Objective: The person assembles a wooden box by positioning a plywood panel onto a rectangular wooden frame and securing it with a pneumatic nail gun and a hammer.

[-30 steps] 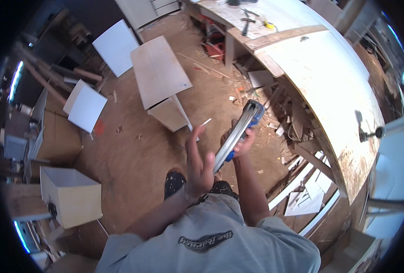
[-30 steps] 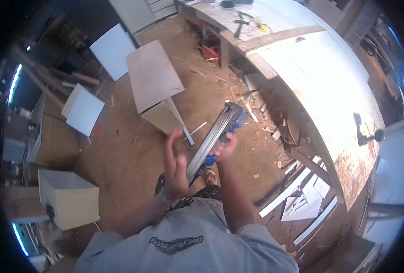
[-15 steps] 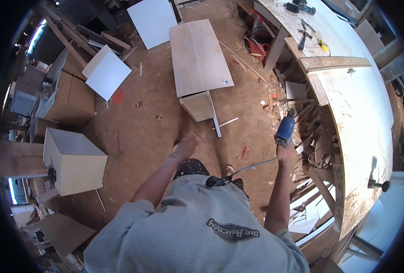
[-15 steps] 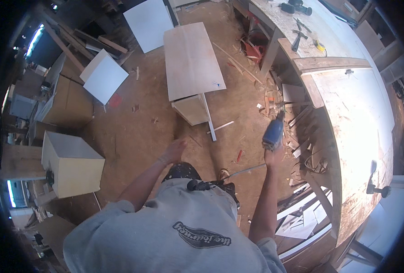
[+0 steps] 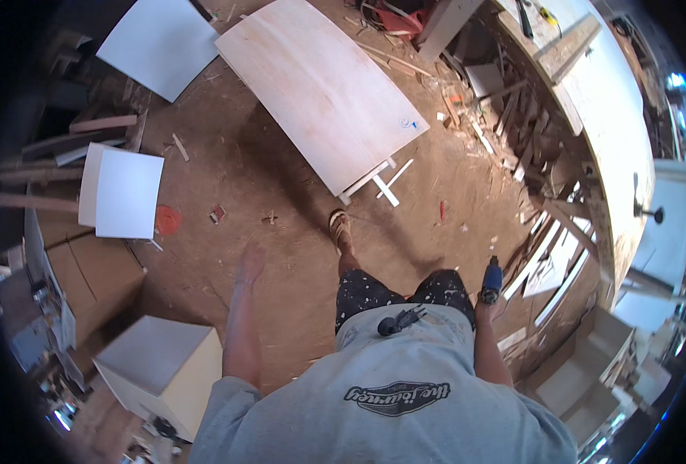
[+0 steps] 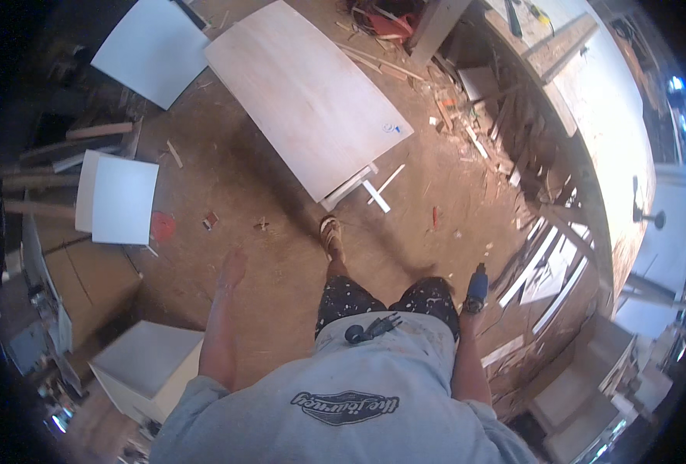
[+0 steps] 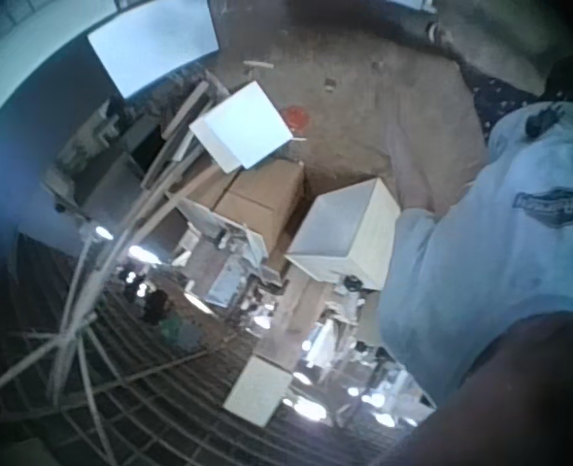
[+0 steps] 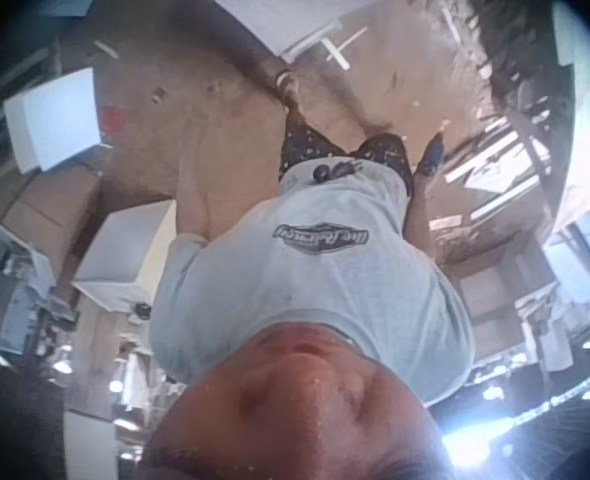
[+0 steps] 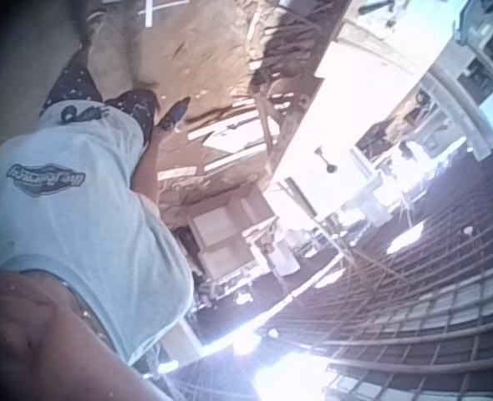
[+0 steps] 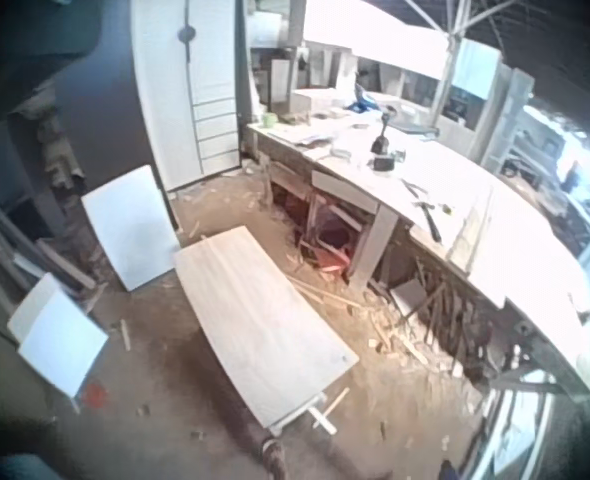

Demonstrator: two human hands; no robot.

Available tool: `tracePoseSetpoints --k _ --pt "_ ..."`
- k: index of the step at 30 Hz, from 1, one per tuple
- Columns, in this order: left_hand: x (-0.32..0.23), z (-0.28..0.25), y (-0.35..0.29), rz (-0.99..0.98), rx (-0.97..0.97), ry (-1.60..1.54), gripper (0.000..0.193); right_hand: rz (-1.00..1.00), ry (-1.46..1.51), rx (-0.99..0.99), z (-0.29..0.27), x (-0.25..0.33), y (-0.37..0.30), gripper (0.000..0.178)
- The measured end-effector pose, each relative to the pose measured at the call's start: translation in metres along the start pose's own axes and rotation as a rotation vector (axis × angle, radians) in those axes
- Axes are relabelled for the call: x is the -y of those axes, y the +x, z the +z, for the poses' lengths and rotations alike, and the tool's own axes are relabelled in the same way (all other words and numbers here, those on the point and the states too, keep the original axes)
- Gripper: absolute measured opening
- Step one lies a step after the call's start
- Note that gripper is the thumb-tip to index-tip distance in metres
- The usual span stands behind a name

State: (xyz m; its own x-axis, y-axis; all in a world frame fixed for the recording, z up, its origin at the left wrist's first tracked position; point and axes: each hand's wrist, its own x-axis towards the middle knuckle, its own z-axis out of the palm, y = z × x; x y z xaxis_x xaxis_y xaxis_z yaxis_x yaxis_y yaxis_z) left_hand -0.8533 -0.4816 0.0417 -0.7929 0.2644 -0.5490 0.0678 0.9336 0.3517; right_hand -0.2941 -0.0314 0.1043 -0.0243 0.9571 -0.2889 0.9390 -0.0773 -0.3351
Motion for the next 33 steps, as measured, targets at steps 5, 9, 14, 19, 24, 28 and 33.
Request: tracePoseSetpoints --k 5,9,14,19,24,28,33 --pt "-0.169 -0.075 0.094 0.350 0.069 -0.139 0.041 0.069 0.006 0.052 0.035 0.079 -0.070 0.035" --pt "-0.240 -0.088 0.119 0.625 0.106 -0.102 0.035 -0.041 0.373 0.075 0.087 0.108 -0.129 0.043" --pt "-0.217 -0.088 0.157 0.705 0.316 0.103 0.040 0.403 0.319 -0.211 0.189 0.137 -0.224 0.055" --pt "-0.149 -0.157 0.207 0.570 0.614 0.407 0.041 0.855 1.236 -0.283 0.256 0.194 -0.324 0.043" --pt "-0.153 -0.217 0.257 1.076 0.431 0.773 0.035 1.065 1.620 -0.494 0.339 0.237 -0.415 0.029" --pt "-0.222 -0.241 0.178 1.056 0.577 0.799 0.045 1.265 1.478 -0.616 0.382 0.287 -0.478 0.026" --pt "-0.279 -0.184 0.158 1.694 0.733 0.967 0.057 1.316 1.436 -0.788 0.446 0.354 -0.519 0.031"
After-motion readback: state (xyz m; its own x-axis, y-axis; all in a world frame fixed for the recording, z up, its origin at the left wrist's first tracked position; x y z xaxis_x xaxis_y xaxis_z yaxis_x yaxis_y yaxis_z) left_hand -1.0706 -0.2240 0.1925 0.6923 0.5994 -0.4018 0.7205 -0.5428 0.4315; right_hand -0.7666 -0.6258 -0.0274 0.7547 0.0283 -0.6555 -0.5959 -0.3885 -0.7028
